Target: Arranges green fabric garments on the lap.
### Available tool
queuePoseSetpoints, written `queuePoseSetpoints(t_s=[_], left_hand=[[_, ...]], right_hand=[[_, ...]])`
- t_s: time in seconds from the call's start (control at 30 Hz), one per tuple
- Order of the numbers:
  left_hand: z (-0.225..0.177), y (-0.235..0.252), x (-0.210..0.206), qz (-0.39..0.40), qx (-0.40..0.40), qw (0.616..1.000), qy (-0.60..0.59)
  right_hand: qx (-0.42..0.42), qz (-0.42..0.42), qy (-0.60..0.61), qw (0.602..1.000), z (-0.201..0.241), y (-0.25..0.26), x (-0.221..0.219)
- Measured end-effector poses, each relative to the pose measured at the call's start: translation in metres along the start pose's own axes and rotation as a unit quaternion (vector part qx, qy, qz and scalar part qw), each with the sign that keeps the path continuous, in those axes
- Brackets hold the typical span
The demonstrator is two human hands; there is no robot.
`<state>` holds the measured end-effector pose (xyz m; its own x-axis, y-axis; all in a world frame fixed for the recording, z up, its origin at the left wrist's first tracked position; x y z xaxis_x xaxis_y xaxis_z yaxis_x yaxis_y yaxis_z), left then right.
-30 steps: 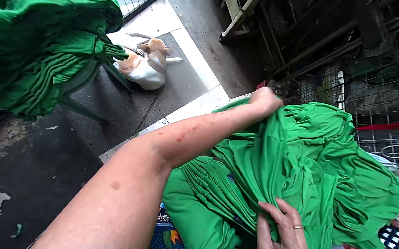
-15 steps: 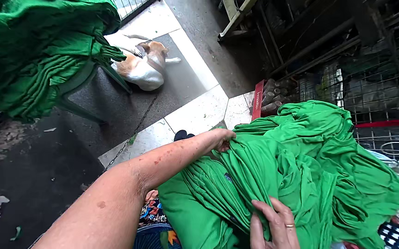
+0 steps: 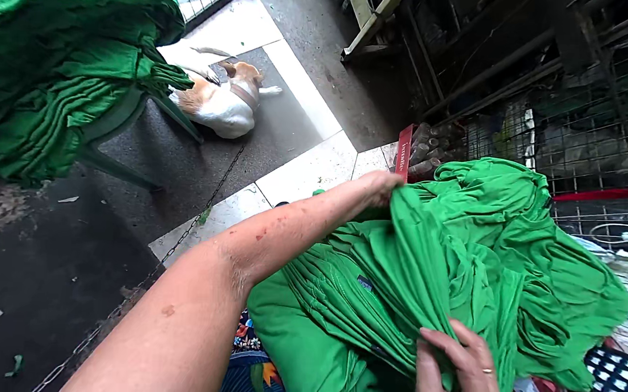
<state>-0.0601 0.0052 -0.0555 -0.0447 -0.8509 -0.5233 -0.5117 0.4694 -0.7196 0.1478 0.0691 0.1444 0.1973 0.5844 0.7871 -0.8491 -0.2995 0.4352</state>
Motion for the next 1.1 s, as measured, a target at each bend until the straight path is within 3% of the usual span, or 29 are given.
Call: queuePoseSetpoints(t_s=[0.1, 0.2, 0.27, 0.4, 0.5, 0.6, 0.73, 0.83, 0.9, 1.0, 1.1], left_hand=[[-0.058, -0.030, -0.017, 0.018, -0.108, 0.992, 0.066], [-0.060, -0.039, -0.017, 0.014, -0.127, 0.987, 0.100], [-0.037, -0.026, -0.003, 0.007, -0.085, 0.994, 0.067], [0.030, -0.010, 0.004, 0.011, 0.094, 0.995, -0.042], [0.047, -0.003, -0.010, 0.021, 0.119, 0.983, -0.135], [0.018, 0.010, -0.025, 0.035, 0.011, 0.992, -0.125], [-0.060, -0.019, -0.041, 0.038, -0.233, 0.969, 0.066], [-0.076, -0.041, -0.029, 0.004, -0.300, 0.943, 0.142], [-0.043, -0.037, 0.010, -0.047, -0.256, 0.958, 0.117], [0.048, -0.014, 0.065, -0.097, -0.088, 0.991, -0.010], [0.080, -0.010, 0.071, -0.099, 0.017, 0.993, -0.061]], right_hand=[[0.001, -0.020, 0.007, 1.000, -0.002, 0.002, 0.010], [-0.005, -0.034, 0.006, 0.999, -0.004, -0.001, 0.015], [-0.015, -0.036, 0.012, 0.999, -0.006, -0.003, 0.016], [-0.027, -0.025, 0.016, 0.999, -0.006, -0.004, 0.012], [-0.023, -0.024, 0.017, 0.999, -0.004, -0.004, 0.012], [-0.033, -0.027, 0.015, 0.999, -0.005, -0.010, 0.016], [-0.029, -0.040, 0.006, 0.999, -0.003, -0.016, 0.019], [-0.029, -0.028, 0.002, 0.999, -0.002, -0.016, 0.016], [-0.031, -0.018, 0.000, 0.999, -0.003, -0.016, 0.011], [-0.033, 0.004, 0.001, 0.999, -0.004, -0.015, 0.000], [-0.016, 0.016, -0.014, 1.000, -0.001, -0.017, -0.005]])
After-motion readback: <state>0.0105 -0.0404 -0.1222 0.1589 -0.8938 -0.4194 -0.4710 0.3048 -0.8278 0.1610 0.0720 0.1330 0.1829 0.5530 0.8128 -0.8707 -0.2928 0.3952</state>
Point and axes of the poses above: each hand's wrist, its own y-axis towards the middle knuckle, its own x-axis out of the back of the hand, z = x × y, the point moved 10 cm from there along y, towards the middle knuckle, and after that the axes turned 6 degrees about x, right-handed, at the moved point
